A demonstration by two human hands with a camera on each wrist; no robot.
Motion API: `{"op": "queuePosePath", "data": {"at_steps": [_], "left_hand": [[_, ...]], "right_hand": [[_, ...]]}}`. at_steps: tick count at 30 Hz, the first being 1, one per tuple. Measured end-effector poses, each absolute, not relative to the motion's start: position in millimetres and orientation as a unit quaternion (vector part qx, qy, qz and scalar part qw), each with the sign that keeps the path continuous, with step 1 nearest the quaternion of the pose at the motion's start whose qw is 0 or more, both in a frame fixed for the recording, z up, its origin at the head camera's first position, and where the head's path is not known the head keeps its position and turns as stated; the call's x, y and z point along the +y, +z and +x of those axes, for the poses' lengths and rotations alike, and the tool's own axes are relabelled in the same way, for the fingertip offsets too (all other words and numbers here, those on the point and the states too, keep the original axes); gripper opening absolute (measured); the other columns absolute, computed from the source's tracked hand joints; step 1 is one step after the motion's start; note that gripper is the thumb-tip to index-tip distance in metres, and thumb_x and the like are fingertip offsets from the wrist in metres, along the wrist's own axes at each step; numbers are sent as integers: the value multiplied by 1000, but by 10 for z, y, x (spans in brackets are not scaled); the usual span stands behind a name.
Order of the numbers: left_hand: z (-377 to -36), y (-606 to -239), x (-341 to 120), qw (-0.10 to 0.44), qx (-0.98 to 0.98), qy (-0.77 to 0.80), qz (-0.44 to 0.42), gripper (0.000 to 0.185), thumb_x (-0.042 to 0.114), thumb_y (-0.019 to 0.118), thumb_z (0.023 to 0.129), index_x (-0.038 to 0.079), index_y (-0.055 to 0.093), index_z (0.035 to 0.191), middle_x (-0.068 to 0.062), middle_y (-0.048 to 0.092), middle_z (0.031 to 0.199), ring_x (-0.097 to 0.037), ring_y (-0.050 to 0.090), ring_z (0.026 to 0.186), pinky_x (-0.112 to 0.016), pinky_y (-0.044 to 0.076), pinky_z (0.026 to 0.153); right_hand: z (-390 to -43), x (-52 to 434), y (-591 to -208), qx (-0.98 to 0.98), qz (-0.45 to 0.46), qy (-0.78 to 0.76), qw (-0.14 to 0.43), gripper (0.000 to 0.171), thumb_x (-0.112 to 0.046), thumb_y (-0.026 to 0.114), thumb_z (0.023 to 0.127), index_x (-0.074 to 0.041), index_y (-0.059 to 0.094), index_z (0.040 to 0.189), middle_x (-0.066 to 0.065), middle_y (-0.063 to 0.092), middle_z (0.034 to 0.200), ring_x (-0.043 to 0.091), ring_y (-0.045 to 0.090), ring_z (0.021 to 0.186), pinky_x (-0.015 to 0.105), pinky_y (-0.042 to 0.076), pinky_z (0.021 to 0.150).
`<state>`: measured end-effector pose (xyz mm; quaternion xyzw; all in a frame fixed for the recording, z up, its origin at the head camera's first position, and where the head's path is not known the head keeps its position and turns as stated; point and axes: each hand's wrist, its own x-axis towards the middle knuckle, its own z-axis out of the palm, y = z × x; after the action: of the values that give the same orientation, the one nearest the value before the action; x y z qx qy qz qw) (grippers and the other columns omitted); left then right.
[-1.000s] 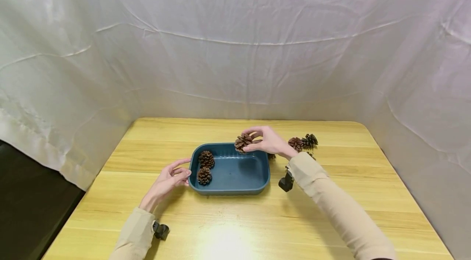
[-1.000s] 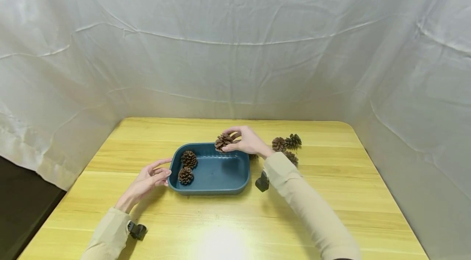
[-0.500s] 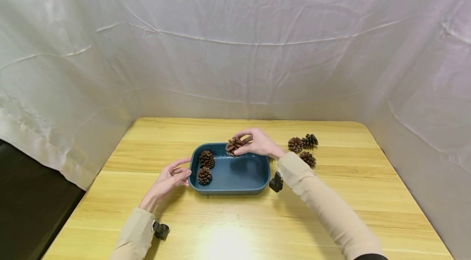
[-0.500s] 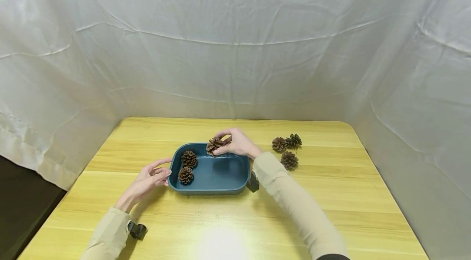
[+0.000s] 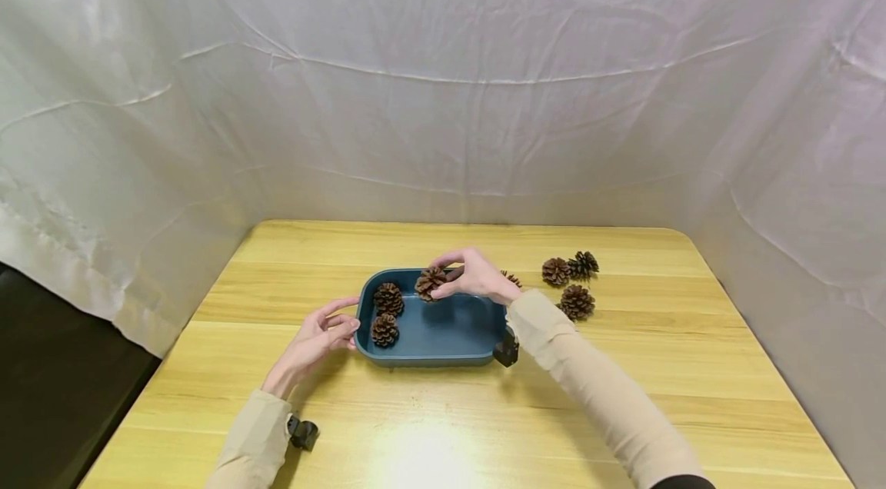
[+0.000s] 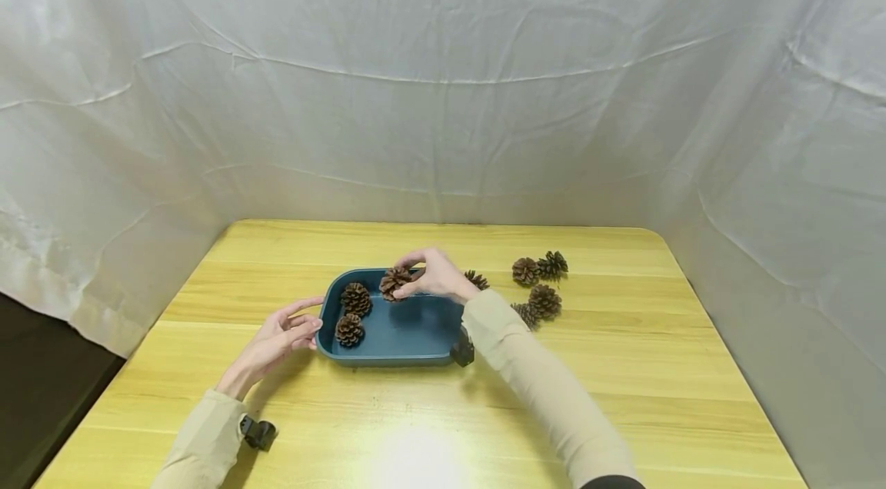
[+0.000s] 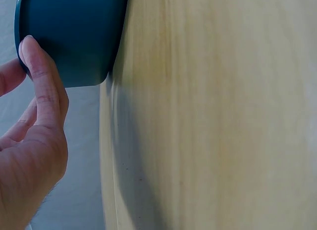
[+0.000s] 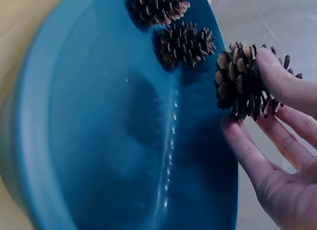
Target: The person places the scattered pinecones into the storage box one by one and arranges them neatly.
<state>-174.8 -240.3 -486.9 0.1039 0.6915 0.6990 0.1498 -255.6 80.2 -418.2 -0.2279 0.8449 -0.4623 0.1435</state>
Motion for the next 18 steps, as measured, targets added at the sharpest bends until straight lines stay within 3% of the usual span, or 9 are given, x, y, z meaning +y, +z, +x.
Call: {"op": "queuePosePath", "data": {"at_steps": [7, 18], "left_hand": [[-1746, -4865, -2407, 152, 689, 701, 104, 60, 5, 57, 101, -10, 29, 151, -2, 66, 98, -8, 66, 75, -26, 63, 75], [-1742, -4845, -2395, 153, 694, 696, 101, 60, 6, 58, 101, -10, 29, 151, -1, 66, 97, -9, 66, 75, -27, 63, 76]], "right_hand": [[-2523, 738, -4232, 840, -209, -474, 159, 48, -11, 85, 81, -7, 70, 126, 17, 62, 138, 39, 66, 115, 42, 60, 94], [-2523, 670, -4327, 854, -200, -454, 154, 48, -13, 86, 79, -7, 70, 124, 17, 64, 134, 32, 68, 109, 39, 60, 94]]}}
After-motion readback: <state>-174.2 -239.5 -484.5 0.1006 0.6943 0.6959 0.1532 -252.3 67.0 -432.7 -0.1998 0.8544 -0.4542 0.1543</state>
